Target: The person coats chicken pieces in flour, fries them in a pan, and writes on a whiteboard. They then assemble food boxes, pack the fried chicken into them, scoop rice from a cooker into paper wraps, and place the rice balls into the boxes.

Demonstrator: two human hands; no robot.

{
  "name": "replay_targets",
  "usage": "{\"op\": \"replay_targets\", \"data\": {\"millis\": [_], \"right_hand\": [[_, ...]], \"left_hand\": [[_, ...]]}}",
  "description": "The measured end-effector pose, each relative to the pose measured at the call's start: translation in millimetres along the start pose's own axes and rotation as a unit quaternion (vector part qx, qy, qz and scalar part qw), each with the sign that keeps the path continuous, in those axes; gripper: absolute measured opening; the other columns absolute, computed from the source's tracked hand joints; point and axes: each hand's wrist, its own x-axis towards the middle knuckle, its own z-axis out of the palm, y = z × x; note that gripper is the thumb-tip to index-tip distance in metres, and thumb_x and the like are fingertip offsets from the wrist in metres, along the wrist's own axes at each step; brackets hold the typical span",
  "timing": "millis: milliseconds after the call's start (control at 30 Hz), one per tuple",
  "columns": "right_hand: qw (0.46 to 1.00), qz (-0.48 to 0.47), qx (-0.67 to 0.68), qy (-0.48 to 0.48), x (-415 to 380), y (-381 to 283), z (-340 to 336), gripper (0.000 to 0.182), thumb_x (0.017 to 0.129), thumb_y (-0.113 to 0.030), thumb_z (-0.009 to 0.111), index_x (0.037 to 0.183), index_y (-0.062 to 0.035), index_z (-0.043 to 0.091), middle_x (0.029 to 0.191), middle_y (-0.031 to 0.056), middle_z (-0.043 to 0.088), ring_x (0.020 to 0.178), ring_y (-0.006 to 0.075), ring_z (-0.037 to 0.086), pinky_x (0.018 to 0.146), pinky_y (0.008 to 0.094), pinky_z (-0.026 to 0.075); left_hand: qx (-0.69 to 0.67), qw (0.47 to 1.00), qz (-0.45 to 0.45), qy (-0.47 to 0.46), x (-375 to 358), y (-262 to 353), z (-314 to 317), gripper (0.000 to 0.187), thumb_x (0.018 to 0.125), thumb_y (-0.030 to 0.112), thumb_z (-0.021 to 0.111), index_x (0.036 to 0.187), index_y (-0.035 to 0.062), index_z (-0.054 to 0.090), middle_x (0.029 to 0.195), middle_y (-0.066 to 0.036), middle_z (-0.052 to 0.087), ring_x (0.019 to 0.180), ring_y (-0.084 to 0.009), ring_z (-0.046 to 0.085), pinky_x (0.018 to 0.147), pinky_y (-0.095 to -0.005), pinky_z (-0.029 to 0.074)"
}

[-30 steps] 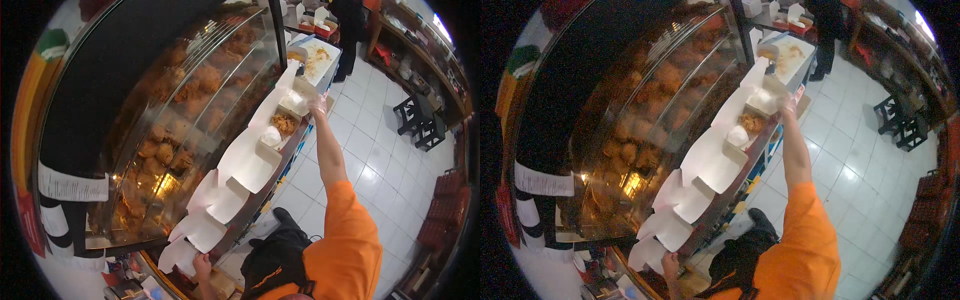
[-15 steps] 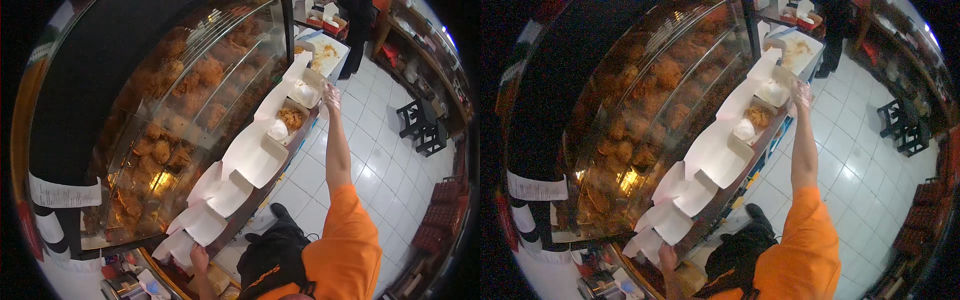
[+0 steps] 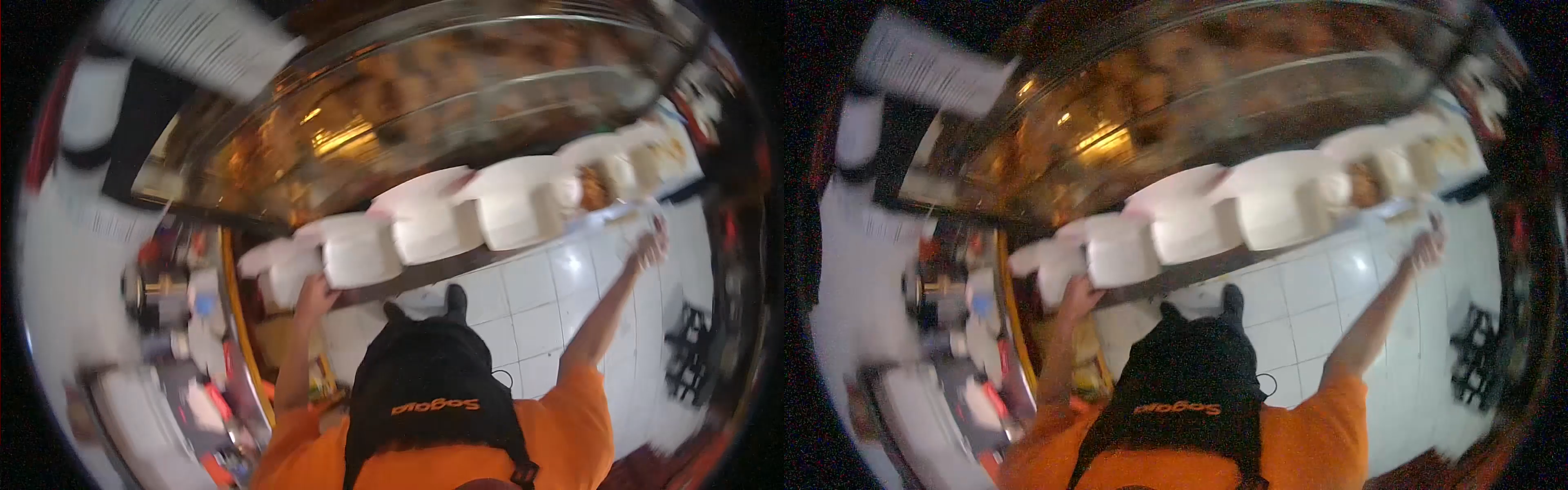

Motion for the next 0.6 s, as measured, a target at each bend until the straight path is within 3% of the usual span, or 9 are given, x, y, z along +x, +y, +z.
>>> {"op": "replay_targets", "data": {"millis": [33, 67, 133, 167, 233, 333, 433, 467, 600], "right_hand": [[0.999, -0.013, 0.049, -0.009, -3.8, -9.5, -6.0, 0.054, 0.104, -0.024, 0.045, 0.145, 0.0089, 0.041, 0.113, 0.0221, 0.067, 0.079, 0.0168, 0.064, 0.074, 0.0320, 0.051], [0.974, 0.123, 0.188, -0.006, -14.9, 7.3, -20.1, 0.045, 0.103, -0.020, 0.046, 0.139, 0.0057, 0.050, 0.119, 0.0214, 0.068, 0.078, 0.0163, 0.065, 0.065, 0.0281, 0.049], [0.998, 0.045, -0.052, -0.009, -14.1, -32.5, -12.8, 0.031, 0.103, -0.018, 0.052, 0.122, -0.0006, 0.069, 0.112, 0.0164, 0.074, 0.069, 0.0118, 0.062, 0.045, 0.0224, 0.038], [0.962, 0.268, 0.057, 0.019, -8.5, -84.1, -9.9, 0.029, 0.103, -0.022, 0.057, 0.110, -0.0003, 0.074, 0.101, 0.0127, 0.076, 0.063, 0.0095, 0.057, 0.045, 0.0223, 0.035], [0.940, 0.339, 0.045, 0.010, -0.6, -176.0, -4.5, 0.032, 0.101, -0.030, 0.061, 0.106, -0.0016, 0.076, 0.096, 0.0089, 0.074, 0.058, 0.0082, 0.045, 0.047, 0.0236, 0.034], [0.962, 0.261, 0.008, -0.076, -16.5, -242.3, -6.7, 0.034, 0.102, -0.035, 0.057, 0.110, -0.0079, 0.076, 0.091, 0.0044, 0.073, 0.061, 0.0105, 0.049, 0.050, 0.0261, 0.038], [0.973, 0.153, 0.065, -0.161, -61.1, -263.6, 4.9, 0.037, 0.102, -0.032, 0.062, 0.111, 0.0031, 0.070, 0.088, 0.0057, 0.068, 0.064, 0.0084, 0.049, 0.050, 0.0257, 0.036], [0.937, 0.249, 0.168, -0.178, -77.1, -316.2, 7.6, 0.037, 0.102, -0.031, 0.061, 0.112, 0.0035, 0.069, 0.089, 0.0052, 0.068, 0.065, 0.0082, 0.049, 0.050, 0.0256, 0.036], [0.833, 0.119, 0.284, -0.460, -125.7, -440.1, 7.4, 0.027, 0.102, -0.023, 0.061, 0.104, 0.0017, 0.072, 0.083, 0.0024, 0.068, 0.063, 0.0079, 0.050, 0.051, 0.0251, 0.038]], "left_hand": [[0.047, 0.999, -0.014, 0.001, -6.0, -1.2, -0.6, 0.030, 0.079, 0.013, 0.075, 0.107, 0.0039, 0.071, 0.102, -0.019, 0.070, 0.095, -0.0421, 0.062, 0.089, -0.0478, 0.049], [0.058, 0.997, -0.055, 0.011, -15.1, -3.8, 2.0, 0.030, 0.078, 0.016, 0.077, 0.104, 0.0028, 0.071, 0.104, -0.019, 0.069, 0.101, -0.0411, 0.060, 0.095, -0.0467, 0.046], [0.089, 0.992, -0.092, -0.006, -26.1, -14.2, 8.1, 0.035, 0.076, 0.019, 0.079, 0.103, -0.0008, 0.069, 0.105, -0.019, 0.068, 0.105, -0.0407, 0.059, 0.098, -0.0451, 0.046], [0.094, 0.991, -0.097, 0.009, -27.6, -9.0, 4.4, 0.037, 0.075, 0.019, 0.080, 0.105, -0.0008, 0.068, 0.108, -0.018, 0.068, 0.109, -0.0394, 0.058, 0.099, -0.0451, 0.045], [0.095, 0.990, -0.099, 0.042, -34.4, -5.4, 3.9, 0.043, 0.074, 0.019, 0.081, 0.109, -0.0004, 0.067, 0.114, -0.016, 0.066, 0.115, -0.0373, 0.057, 0.102, -0.0451, 0.045], [0.086, 0.987, -0.099, 0.090, -49.0, 0.0, 5.7, 0.051, 0.073, 0.020, 0.083, 0.116, 0.0009, 0.065, 0.122, -0.015, 0.064, 0.121, -0.0354, 0.055, 0.105, -0.0457, 0.044], [0.071, 0.984, -0.110, 0.123, -65.8, 22.3, -10.6, 0.061, 0.074, 0.022, 0.084, 0.127, 0.0014, 0.061, 0.129, -0.016, 0.061, 0.126, -0.0366, 0.053, 0.108, -0.0469, 0.042], [0.064, 0.980, -0.110, 0.155, -75.9, 26.2, -6.1, 0.064, 0.076, 0.024, 0.083, 0.130, 0.0014, 0.059, 0.131, -0.018, 0.061, 0.128, -0.0370, 0.052, 0.110, -0.0473, 0.040], [0.057, 0.963, -0.138, 0.223, -135.9, 49.7, -13.5, 0.072, 0.081, 0.031, 0.079, 0.141, 0.0017, 0.051, 0.135, -0.023, 0.057, 0.134, -0.0383, 0.048, 0.114, -0.0486, 0.037]]}}
